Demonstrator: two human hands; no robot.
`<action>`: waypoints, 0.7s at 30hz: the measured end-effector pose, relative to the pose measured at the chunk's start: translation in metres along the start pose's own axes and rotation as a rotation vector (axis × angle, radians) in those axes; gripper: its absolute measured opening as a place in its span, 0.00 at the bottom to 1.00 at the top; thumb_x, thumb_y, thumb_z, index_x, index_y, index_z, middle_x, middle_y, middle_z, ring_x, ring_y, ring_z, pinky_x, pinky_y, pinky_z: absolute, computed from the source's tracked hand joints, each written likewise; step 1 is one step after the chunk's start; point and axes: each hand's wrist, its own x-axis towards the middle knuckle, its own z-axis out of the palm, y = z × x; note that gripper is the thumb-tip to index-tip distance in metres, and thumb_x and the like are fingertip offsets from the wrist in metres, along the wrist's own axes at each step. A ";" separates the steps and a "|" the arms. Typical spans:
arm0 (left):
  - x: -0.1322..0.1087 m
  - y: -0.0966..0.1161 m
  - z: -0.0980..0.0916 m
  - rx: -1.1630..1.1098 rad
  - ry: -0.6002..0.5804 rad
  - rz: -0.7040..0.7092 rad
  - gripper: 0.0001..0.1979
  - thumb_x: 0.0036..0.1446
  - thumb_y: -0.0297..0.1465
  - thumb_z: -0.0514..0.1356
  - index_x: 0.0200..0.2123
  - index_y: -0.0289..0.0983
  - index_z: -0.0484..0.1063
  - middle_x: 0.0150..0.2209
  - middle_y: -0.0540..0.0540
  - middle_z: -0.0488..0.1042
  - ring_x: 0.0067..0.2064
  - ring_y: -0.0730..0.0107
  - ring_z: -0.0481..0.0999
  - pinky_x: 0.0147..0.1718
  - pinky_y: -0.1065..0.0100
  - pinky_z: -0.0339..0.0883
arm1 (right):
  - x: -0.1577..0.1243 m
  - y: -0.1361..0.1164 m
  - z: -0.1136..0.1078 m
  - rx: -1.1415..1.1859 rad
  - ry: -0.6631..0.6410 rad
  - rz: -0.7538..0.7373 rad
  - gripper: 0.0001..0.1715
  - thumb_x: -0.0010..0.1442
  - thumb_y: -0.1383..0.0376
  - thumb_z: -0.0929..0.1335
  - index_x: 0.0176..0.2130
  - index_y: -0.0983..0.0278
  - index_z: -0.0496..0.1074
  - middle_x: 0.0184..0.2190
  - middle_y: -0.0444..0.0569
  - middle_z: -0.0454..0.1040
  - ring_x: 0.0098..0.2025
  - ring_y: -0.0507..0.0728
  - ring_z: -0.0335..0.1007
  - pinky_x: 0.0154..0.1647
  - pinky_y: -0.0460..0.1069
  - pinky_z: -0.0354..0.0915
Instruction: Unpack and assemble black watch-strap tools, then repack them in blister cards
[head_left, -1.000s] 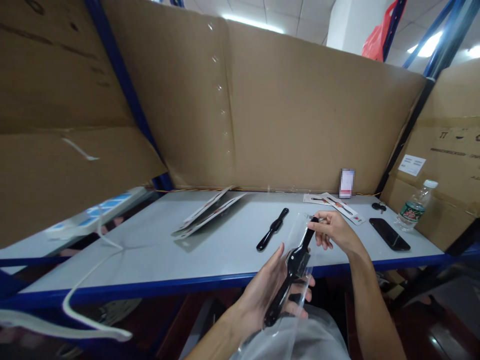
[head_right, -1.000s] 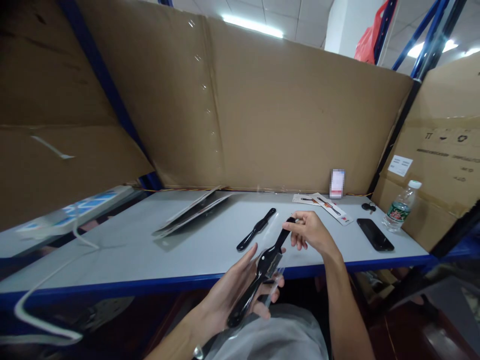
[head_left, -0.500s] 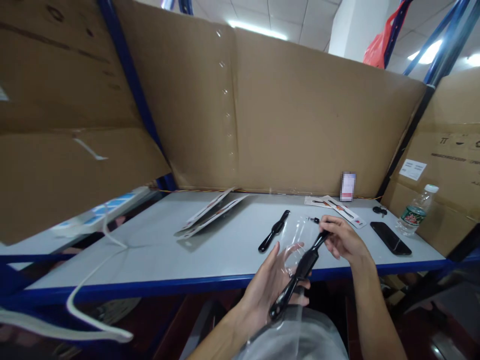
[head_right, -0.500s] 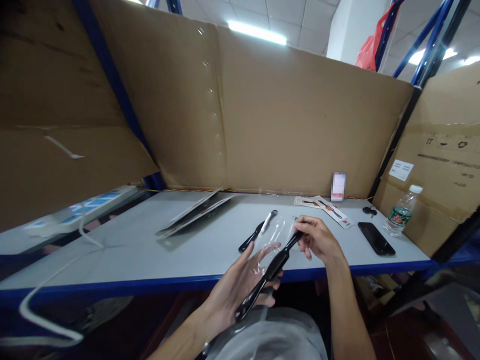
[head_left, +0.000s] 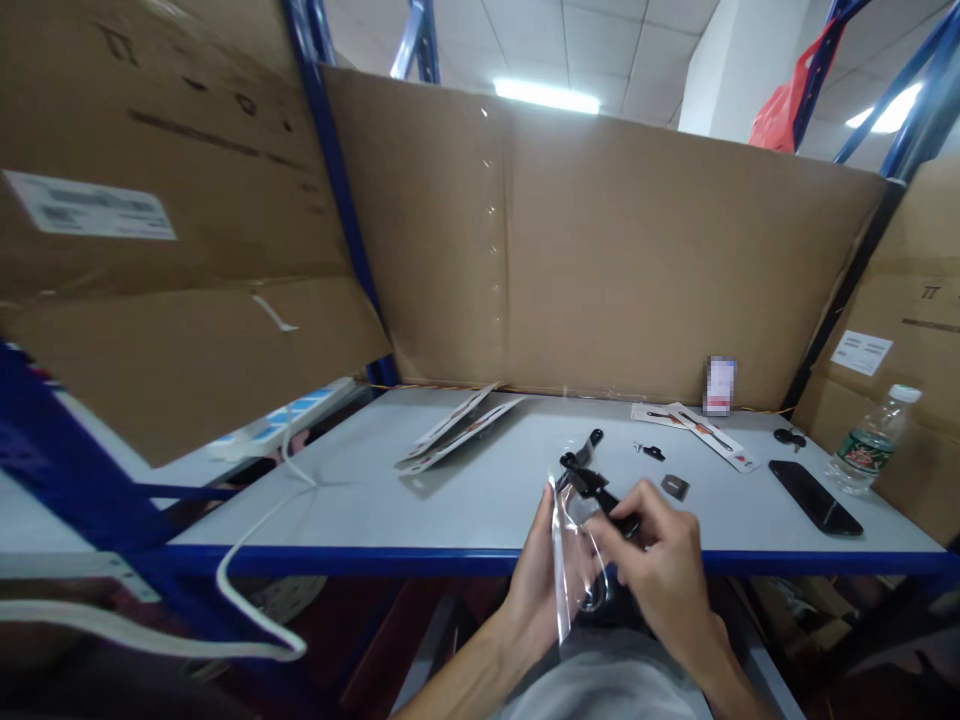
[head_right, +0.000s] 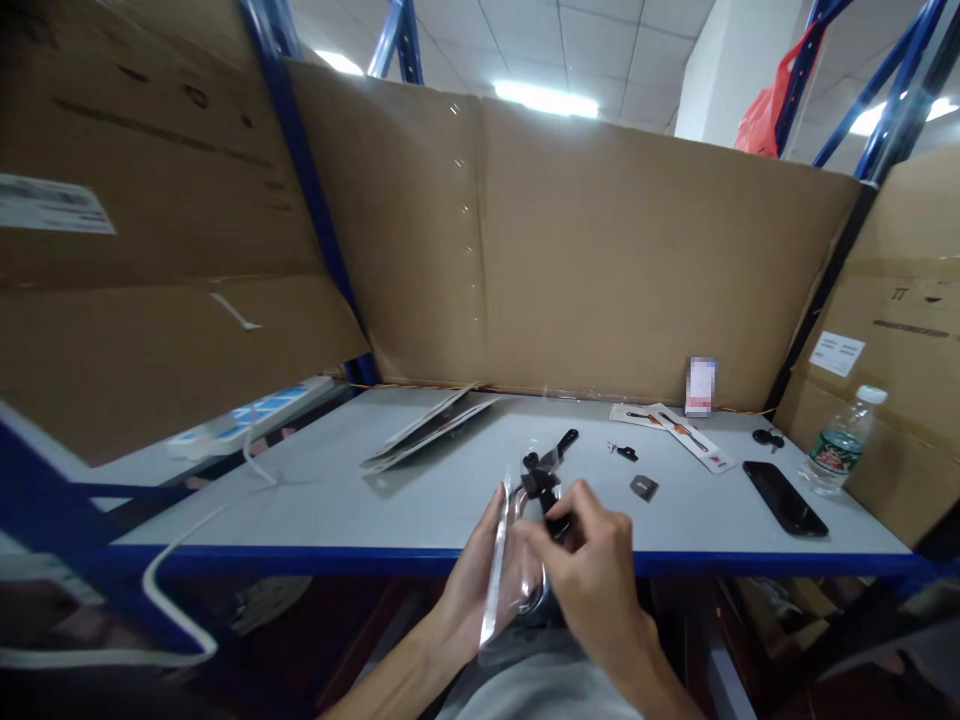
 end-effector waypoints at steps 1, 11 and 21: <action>0.000 0.001 -0.001 -0.019 0.028 -0.008 0.18 0.64 0.44 0.57 0.41 0.34 0.73 0.31 0.44 0.77 0.33 0.65 0.79 0.39 0.64 0.74 | -0.004 0.001 0.007 -0.120 -0.029 -0.097 0.18 0.58 0.53 0.72 0.27 0.61 0.65 0.16 0.41 0.70 0.16 0.51 0.66 0.19 0.45 0.59; -0.005 0.021 0.001 -0.065 0.006 0.007 0.19 0.64 0.43 0.56 0.41 0.34 0.77 0.37 0.38 0.80 0.43 0.55 0.80 0.50 0.55 0.70 | -0.017 -0.002 0.012 -0.555 -0.228 -0.509 0.18 0.65 0.54 0.67 0.32 0.63 0.77 0.31 0.52 0.76 0.31 0.57 0.72 0.30 0.49 0.61; 0.009 0.068 -0.022 -0.031 0.027 -0.020 0.23 0.67 0.45 0.48 0.50 0.38 0.76 0.45 0.33 0.78 0.43 0.54 0.81 0.33 0.61 0.76 | 0.008 0.007 -0.033 -0.265 0.079 -0.165 0.18 0.67 0.60 0.63 0.29 0.62 0.75 0.27 0.46 0.73 0.29 0.52 0.68 0.33 0.47 0.60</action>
